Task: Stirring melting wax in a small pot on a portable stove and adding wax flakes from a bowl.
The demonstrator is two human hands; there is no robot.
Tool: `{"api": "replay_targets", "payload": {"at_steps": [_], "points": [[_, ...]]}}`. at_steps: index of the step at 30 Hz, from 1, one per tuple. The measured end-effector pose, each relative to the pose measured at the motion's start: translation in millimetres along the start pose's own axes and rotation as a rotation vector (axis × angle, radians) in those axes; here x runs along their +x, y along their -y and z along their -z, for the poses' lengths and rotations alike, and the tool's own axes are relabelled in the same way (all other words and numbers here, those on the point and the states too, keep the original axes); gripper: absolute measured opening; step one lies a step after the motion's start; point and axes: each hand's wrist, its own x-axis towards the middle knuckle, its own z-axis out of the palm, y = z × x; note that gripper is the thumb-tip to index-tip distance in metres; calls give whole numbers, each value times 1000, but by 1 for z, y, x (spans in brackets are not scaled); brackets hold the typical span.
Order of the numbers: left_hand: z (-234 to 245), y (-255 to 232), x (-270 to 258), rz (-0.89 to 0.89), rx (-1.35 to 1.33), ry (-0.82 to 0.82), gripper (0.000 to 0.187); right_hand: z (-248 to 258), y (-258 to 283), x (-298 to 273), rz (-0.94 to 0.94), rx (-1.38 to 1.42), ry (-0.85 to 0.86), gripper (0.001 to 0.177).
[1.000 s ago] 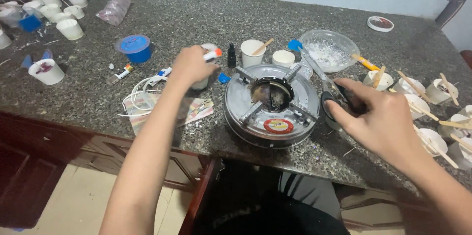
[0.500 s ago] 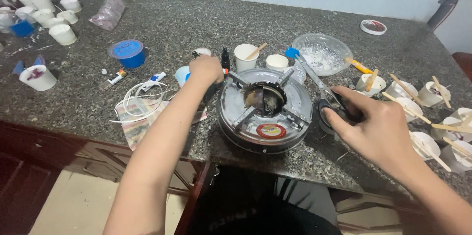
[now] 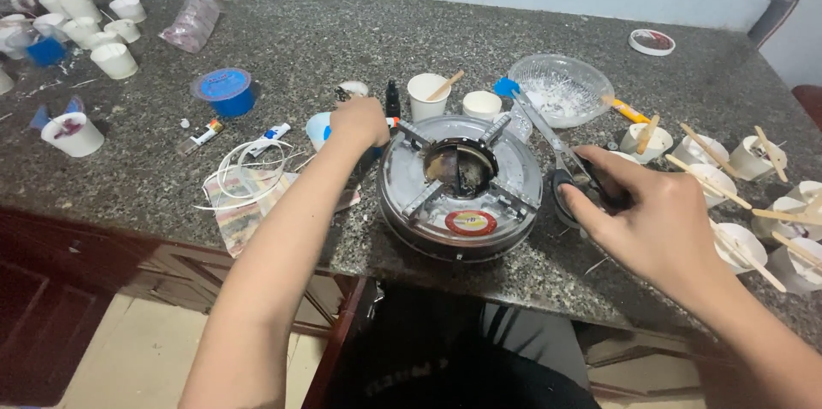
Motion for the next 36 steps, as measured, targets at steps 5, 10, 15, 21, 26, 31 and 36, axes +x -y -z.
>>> {"api": "replay_targets", "payload": {"at_steps": [5, 10, 15, 21, 26, 31, 36], "points": [[6, 1, -7, -20, 2, -48, 39, 4, 0, -1, -7, -16, 5, 48], [49, 25, -48, -29, -142, -57, 35, 2, -4, -3, 8, -20, -16, 48], [69, 71, -56, 91, -182, -129, 79, -10, -10, -4, 46, -45, -69, 41], [27, 143, -86, -301, -301, -334, 36, -4, -5, -9, 50, -40, -76, 44], [-12, 145, -119, -177, -183, -97, 41, 0, -6, -13, 27, 10, -61, 44], [-43, 179, -76, -193, -334, -142, 72, 2, -3, -12, 39, 8, -18, 51], [-41, 162, -106, -257, -401, -215, 63, 2, -4, -20, 17, 23, -51, 44]]}}
